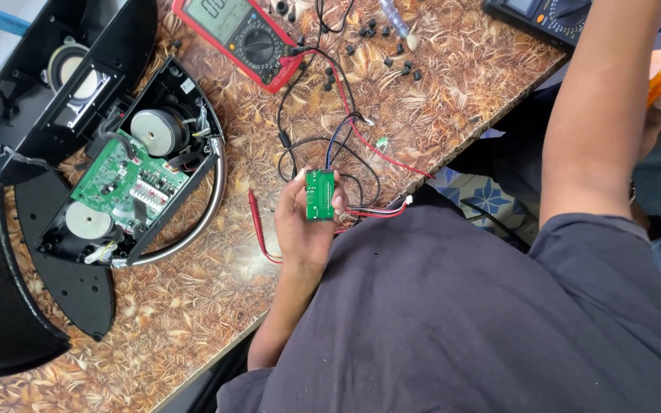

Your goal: Soldering wires or components onto a small green circuit board using a soldering iron.

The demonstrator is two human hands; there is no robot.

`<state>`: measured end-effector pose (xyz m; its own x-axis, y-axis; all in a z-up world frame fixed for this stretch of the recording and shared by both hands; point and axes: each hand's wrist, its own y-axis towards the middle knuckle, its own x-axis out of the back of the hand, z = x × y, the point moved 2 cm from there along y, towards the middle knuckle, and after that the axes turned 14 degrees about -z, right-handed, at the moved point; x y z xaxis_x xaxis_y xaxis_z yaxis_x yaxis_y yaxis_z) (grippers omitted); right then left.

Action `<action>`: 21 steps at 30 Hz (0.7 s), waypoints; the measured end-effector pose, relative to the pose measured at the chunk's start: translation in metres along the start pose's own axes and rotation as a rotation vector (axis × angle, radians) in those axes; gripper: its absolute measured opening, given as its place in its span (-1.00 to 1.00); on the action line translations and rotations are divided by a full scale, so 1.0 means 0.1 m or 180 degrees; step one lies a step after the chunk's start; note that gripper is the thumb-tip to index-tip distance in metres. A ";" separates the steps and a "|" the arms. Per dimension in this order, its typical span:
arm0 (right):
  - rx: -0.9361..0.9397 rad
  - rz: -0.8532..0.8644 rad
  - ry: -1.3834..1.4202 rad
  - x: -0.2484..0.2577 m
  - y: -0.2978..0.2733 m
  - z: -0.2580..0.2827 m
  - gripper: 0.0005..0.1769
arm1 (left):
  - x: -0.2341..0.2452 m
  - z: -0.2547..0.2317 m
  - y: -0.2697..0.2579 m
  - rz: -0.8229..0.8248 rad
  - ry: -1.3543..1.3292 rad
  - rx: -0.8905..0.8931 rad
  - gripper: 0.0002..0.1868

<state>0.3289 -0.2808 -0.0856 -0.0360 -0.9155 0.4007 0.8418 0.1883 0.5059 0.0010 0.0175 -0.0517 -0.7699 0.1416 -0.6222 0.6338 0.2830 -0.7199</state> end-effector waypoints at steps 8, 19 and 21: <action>0.0076 -0.0024 -0.0048 0.05 0.12 0.02 -0.72 | 0.06 0.02 0.05 0.0027 -0.0099 -0.0006 -0.68; 0.0176 0.0005 -0.0090 0.03 0.24 0.04 -0.67 | 0.02 0.03 0.05 0.0067 -0.0032 -0.0036 -0.67; 0.0184 0.0003 -0.0102 0.04 0.25 0.05 -0.66 | 0.00 0.02 0.05 0.0071 -0.0023 -0.0039 -0.68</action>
<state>0.3467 -0.2782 -0.0676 -0.0533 -0.9036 0.4251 0.8093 0.2103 0.5485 0.0042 0.0166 -0.0555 -0.7550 0.1412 -0.6403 0.6498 0.2914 -0.7020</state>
